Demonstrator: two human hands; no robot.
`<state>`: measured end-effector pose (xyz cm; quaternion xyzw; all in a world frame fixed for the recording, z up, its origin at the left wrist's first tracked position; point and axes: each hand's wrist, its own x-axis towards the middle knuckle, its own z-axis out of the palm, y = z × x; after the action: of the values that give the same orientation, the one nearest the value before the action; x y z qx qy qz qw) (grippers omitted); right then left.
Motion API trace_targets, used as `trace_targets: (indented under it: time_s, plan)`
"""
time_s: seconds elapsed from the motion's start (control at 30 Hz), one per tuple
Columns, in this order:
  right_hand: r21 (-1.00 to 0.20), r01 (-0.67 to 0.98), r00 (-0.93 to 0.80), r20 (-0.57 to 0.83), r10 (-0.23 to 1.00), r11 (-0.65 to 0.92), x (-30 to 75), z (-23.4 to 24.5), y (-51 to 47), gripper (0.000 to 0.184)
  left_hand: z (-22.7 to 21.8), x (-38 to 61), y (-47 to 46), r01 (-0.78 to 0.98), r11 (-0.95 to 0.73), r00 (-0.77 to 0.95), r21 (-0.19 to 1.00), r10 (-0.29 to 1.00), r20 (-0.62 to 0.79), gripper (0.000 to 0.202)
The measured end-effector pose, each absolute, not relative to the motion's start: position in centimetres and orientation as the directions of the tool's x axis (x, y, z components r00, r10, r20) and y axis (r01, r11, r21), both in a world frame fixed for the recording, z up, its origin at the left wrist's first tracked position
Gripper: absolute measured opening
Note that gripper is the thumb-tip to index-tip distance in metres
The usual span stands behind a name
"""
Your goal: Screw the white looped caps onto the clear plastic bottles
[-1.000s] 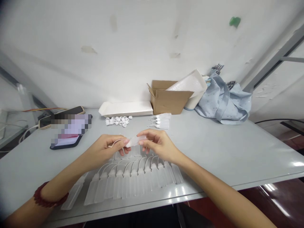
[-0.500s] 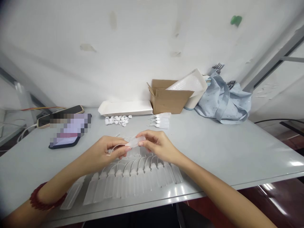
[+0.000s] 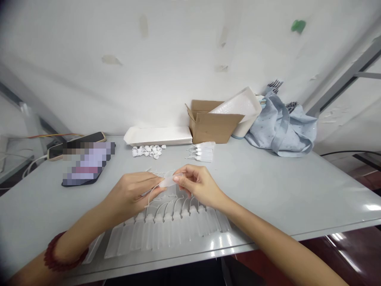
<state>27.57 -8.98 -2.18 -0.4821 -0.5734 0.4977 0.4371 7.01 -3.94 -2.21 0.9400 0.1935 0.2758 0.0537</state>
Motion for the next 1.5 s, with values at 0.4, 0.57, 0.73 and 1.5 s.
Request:
trace_targets:
  time_s: [0.4, 0.57, 0.73, 1.5]
  plan:
    - [-0.998, -0.037, -0.217, 0.06, 0.974, 0.053, 28.0, -2.0, -8.5, 0.025, 0.1, 7.1, -4.0, 0.336, -0.696, 0.747, 0.635, 0.607, 0.271, 0.025]
    - [-0.999, 0.005, -0.247, 0.032, 0.968, 0.035, 28.2, -2.1, -8.6, 0.024, 0.5, 6.8, -3.7, 0.383, -0.628, 0.755, 0.678, 0.636, 0.163, 0.036]
    - [-0.993, 0.115, -0.298, -0.022, 0.954, 0.014, 28.2, -2.1, -8.9, 0.025, 0.4, 6.4, -3.6, 0.358, -0.649, 0.807, 0.671, 0.576, 0.126, 0.04]
    - [-0.983, 0.024, -0.376, -0.178, 0.909, -0.182, 28.5, -2.4, -8.5, 0.033, -1.2, 6.7, -4.0, 0.222, -0.885, 0.816, 0.41, 0.399, 0.419, 0.035]
